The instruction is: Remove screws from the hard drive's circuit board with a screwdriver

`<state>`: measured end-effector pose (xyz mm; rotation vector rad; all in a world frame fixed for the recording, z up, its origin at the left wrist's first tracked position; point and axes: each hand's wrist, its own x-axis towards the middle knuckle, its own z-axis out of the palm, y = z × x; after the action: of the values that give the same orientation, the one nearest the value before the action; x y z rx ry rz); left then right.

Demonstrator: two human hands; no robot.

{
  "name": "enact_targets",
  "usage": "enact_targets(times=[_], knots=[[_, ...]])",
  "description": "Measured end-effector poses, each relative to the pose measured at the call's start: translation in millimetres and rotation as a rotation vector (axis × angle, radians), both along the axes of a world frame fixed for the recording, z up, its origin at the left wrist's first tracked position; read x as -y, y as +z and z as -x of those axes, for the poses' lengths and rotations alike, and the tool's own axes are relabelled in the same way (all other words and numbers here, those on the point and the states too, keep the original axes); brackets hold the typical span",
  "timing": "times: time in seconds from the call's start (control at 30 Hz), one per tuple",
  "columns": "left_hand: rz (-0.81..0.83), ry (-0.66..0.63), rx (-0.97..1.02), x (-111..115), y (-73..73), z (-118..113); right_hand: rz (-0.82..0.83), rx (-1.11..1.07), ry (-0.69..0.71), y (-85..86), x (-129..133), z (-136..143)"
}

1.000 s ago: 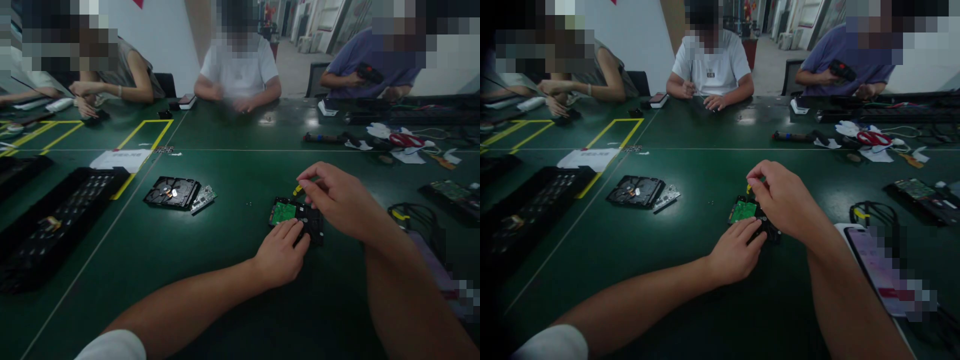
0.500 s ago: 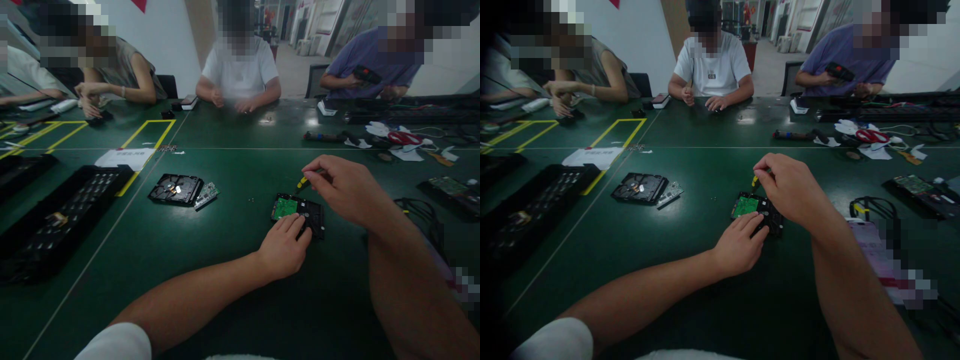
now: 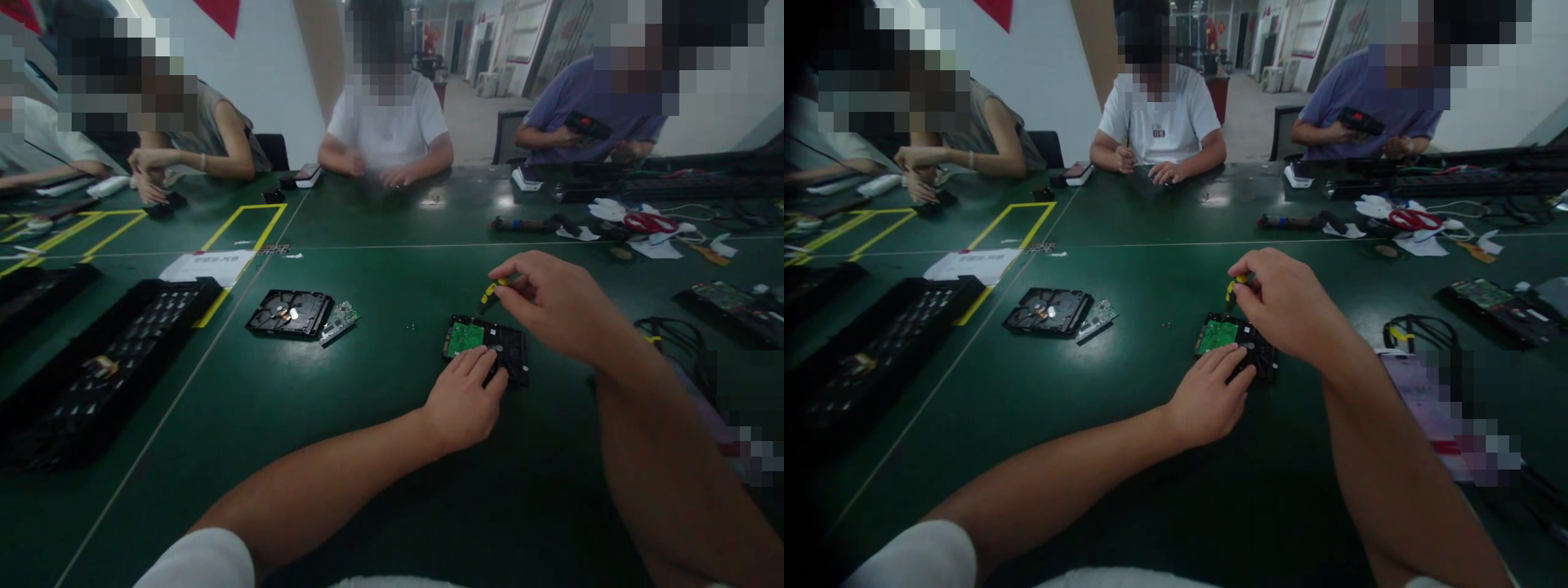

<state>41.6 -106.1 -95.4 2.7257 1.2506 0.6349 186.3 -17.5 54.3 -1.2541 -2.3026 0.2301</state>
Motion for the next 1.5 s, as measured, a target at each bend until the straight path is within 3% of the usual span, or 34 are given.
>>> enact_targets(times=[1.5], knots=[[0.04,0.025,0.023,0.8,-3.0,-4.8,-0.007,-0.01,0.071,2.6,-5.3,-10.8]])
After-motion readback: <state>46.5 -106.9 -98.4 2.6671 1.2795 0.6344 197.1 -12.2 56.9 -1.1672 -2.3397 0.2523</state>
